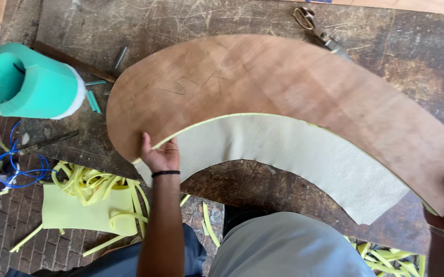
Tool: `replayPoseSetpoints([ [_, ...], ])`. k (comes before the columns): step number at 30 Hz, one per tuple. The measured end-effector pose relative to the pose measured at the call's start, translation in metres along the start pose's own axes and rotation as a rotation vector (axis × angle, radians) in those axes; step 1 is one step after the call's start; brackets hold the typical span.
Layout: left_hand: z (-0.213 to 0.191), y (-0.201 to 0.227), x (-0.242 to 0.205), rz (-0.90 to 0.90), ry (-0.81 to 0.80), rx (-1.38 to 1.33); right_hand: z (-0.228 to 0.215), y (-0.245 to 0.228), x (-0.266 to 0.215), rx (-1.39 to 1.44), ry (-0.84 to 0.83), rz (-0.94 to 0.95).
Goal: The person aligns a curved wooden board with foam padding on a workbench, then uses a pneumatic staple gun to attach dark fabric around the perimeter of the board. The person repeatedly pulls and smooths the fabric while stapling along the curved edge.
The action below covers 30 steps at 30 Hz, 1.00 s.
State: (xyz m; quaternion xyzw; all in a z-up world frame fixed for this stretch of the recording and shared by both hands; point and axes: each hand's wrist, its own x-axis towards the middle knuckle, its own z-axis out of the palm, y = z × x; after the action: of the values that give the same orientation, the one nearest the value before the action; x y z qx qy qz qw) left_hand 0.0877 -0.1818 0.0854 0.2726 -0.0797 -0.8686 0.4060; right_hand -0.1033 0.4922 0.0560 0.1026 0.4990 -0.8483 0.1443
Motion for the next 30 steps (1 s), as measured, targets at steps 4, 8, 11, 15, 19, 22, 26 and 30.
replayPoseSetpoints([
  [4,-0.05,-0.019,-0.013,-0.068,-0.152,-0.094,0.005,0.025,0.004,-0.03,0.123,0.035],
  [8,-0.094,-0.049,-0.016,-0.123,-0.186,-0.155,-0.015,0.035,-0.012,-0.087,0.278,0.033],
  [11,-0.109,-0.036,-0.013,-0.081,-0.086,-0.121,-0.011,0.055,-0.019,-0.091,0.342,0.033],
  [15,-0.125,-0.017,-0.015,-0.066,0.064,-0.1,-0.001,0.072,-0.018,-0.095,0.393,0.033],
  [19,-0.134,-0.002,-0.011,0.001,0.127,0.002,0.009,0.084,-0.013,-0.104,0.35,0.027],
  [22,-0.137,0.0,-0.003,-0.113,0.131,-0.144,0.011,0.083,-0.014,-0.138,0.312,0.046],
  [26,-0.138,-0.004,0.012,-0.087,0.111,-0.07,0.006,0.088,0.003,-0.119,0.311,0.072],
  [30,-0.142,-0.013,0.015,-0.131,0.117,-0.075,-0.01,0.088,0.024,-0.138,0.273,0.082],
])
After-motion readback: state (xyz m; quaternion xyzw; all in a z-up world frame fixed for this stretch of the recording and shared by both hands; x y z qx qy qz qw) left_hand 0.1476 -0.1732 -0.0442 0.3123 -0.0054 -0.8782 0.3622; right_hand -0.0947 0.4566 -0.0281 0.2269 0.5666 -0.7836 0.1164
